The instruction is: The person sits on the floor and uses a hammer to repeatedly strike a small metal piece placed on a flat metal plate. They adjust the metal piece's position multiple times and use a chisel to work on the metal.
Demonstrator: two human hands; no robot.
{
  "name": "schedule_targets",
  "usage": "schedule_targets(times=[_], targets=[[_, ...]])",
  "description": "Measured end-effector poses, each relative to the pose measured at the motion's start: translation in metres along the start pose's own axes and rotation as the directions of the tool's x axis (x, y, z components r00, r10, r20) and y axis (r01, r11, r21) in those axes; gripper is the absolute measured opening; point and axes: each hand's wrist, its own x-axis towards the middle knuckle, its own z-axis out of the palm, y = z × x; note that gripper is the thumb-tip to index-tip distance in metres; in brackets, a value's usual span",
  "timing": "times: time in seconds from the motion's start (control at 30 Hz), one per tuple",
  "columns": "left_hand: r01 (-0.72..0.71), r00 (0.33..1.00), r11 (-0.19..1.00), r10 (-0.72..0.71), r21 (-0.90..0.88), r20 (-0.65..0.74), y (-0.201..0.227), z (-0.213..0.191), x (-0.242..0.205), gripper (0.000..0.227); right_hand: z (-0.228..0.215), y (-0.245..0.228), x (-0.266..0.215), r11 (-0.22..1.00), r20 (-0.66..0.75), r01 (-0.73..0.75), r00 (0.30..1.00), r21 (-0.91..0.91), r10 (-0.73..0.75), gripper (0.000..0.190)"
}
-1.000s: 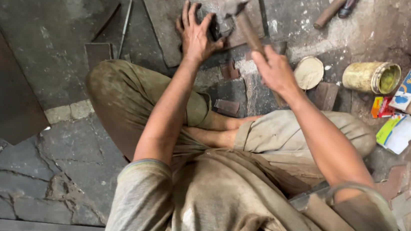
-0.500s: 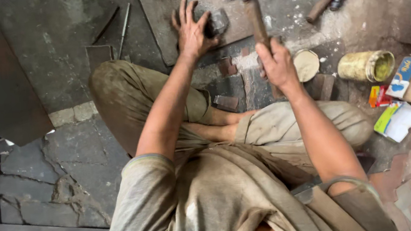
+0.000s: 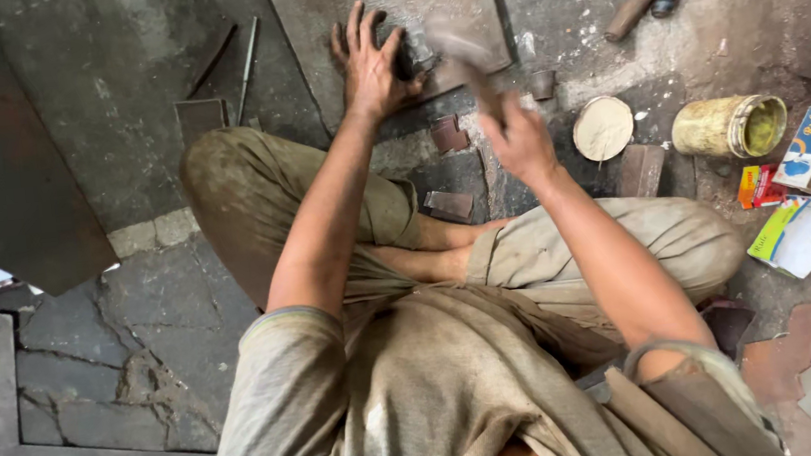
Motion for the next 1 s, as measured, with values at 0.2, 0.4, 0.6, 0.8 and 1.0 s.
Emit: schedule_targets(times=[0.2,0.4,0.6,0.8,1.0], targets=[[-0.013,0.992,0.998,0.005,0.059,0.129,0.003,0.0,0.004,0.095,-0.034,-0.007,-0.043,0.895,0.176,-0.327,0.942,0.303,0.285,0.034],[0.386,0.922,0.92,-0.383,0.071,-0.057,-0.037,-0.023,-0.003,0.094,-0.078,0.015,-0.089,0.562,0.194,-0.286,0.956,0.776,0.219,0.042],[0.06,0.952,0.995,-0.034,0.077,-0.304,0.009,0.0,0.0,0.069,-0.103,0.066,-0.115,0.266,0.221,-0.351,0.882,0.898,0.417,0.048],[0.11,0.991,0.988,-0.101,0.11,-0.083,0.049,0.018,0.022,0.039,-0.081,0.102,-0.12,0.035,0.247,-0.314,0.807,0.949,0.537,0.049],[0.081,0.996,0.969,-0.068,-0.235,0.062,0.058,0.023,0.02,0.027,-0.076,0.112,-0.114,-0.02,0.253,-0.29,0.8,0.957,0.544,0.045]])
